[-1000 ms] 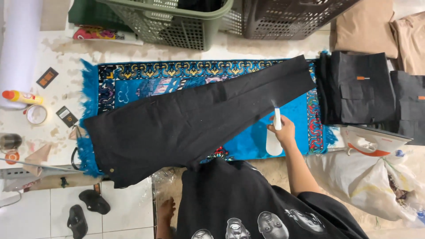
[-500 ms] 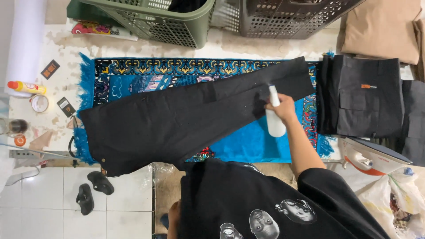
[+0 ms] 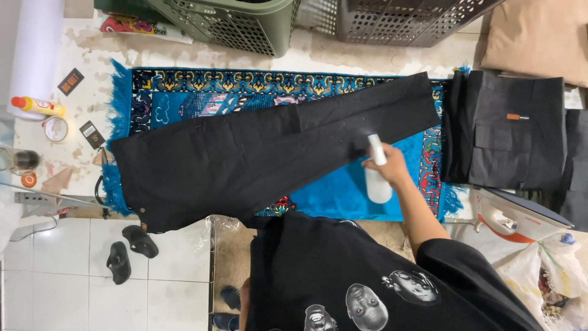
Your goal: Ironing and folding a pair of black pants on a work table in a factory setting.
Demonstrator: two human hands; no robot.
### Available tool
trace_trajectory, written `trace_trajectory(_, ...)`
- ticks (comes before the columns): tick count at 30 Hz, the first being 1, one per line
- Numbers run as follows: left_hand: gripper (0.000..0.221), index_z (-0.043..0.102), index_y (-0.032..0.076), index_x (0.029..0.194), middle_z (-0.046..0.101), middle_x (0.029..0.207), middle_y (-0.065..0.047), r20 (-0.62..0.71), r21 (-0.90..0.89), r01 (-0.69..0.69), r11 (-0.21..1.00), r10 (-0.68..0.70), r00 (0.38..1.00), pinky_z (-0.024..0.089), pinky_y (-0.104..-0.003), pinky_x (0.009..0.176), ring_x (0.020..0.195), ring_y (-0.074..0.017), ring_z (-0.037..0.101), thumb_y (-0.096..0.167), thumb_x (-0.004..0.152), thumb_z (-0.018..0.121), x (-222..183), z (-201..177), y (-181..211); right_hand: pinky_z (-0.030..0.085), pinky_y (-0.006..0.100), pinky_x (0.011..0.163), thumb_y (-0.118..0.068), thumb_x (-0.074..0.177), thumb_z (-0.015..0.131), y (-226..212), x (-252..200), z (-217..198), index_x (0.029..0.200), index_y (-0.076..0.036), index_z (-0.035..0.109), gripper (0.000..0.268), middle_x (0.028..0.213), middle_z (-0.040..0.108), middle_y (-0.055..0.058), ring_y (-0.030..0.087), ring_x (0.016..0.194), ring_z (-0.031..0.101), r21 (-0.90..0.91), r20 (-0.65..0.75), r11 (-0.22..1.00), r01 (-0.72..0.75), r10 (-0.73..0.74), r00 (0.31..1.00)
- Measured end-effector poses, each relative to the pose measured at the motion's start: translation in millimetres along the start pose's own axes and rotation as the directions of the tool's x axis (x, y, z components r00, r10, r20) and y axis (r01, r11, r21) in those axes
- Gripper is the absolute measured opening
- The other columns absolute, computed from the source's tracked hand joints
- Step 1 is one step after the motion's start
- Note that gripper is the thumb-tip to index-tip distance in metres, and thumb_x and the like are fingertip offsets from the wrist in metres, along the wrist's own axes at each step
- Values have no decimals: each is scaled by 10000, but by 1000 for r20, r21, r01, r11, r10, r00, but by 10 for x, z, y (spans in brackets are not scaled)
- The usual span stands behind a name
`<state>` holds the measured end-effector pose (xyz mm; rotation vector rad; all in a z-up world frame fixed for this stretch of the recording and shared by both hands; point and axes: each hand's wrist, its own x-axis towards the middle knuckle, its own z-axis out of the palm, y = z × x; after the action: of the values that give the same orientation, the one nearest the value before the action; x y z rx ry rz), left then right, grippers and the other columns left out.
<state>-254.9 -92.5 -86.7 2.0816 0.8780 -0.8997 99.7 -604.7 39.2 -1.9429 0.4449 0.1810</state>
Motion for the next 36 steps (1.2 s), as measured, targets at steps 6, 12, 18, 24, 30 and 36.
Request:
trace_trajectory(6, 536, 650, 169, 1371, 712, 1338, -110, 51, 63, -3, 998, 0, 999, 549, -467, 945, 1201, -321, 687, 472, 951, 511, 92, 99, -83, 454, 394, 750, -193, 754, 844, -261, -232, -752, 1124, -185, 714, 392, 921, 666, 44, 196, 864, 581, -142, -320, 982, -125, 74, 944)
trace_trajectory(12, 566, 753, 72, 1145, 784, 1117, -147, 61, -79, 99, 992, -95, 994, 525, -444, 829, 978, -284, 722, 520, 990, 443, -96, -133, 248, 508, 424, 883, -253, 678, 863, -24, -764, -156, 977, -207, 774, 315, 1073, 764, 20, 230, 989, 675, -219, 255, 976, 7, 51, 966)
trace_trajectory(18, 566, 760, 67, 1181, 783, 1126, -156, 68, -109, 94, 990, -87, 994, 520, -452, 908, 1071, -307, 716, 508, 992, 460, -95, -171, 432, 512, 324, 774, -105, 634, 786, 73, -1265, 173, 972, -204, 769, 353, 957, 796, -27, 136, 864, 718, -130, 442, 976, 177, -103, 891)
trace_trajectory(24, 627, 715, 79, 1316, 732, 1220, -229, 82, -222, 92, 971, -76, 994, 537, -565, 969, 1136, -423, 695, 610, 1001, 606, 180, -249, 328, 493, 392, 910, -184, 706, 910, 93, -1203, -348, 1165, -190, 771, 480, 1016, 740, 111, 255, 962, 692, -60, 50, 995, 82, -79, 996)
trace_trajectory(30, 634, 670, -9, 1345, 703, 1246, -291, 55, -256, 55, 965, -42, 998, 517, -577, 1007, 1163, -447, 682, 529, 1019, 587, 362, -589, 354, 530, 378, 898, -93, 568, 938, -338, -1471, 287, 1014, -160, 813, 468, 946, 818, 75, 211, 931, 732, -56, 364, 989, 134, -105, 925)
trace_trajectory(36, 582, 683, 32, 1344, 717, 1236, -253, 22, -278, 54, 959, -50, 999, 539, -554, 976, 1139, -407, 703, 511, 1023, 600, 387, -877, 334, 558, 462, 839, -195, 570, 923, -438, -1375, 1111, 1050, -207, 819, 490, 935, 813, 85, 351, 934, 751, -101, 534, 948, 302, -205, 820)
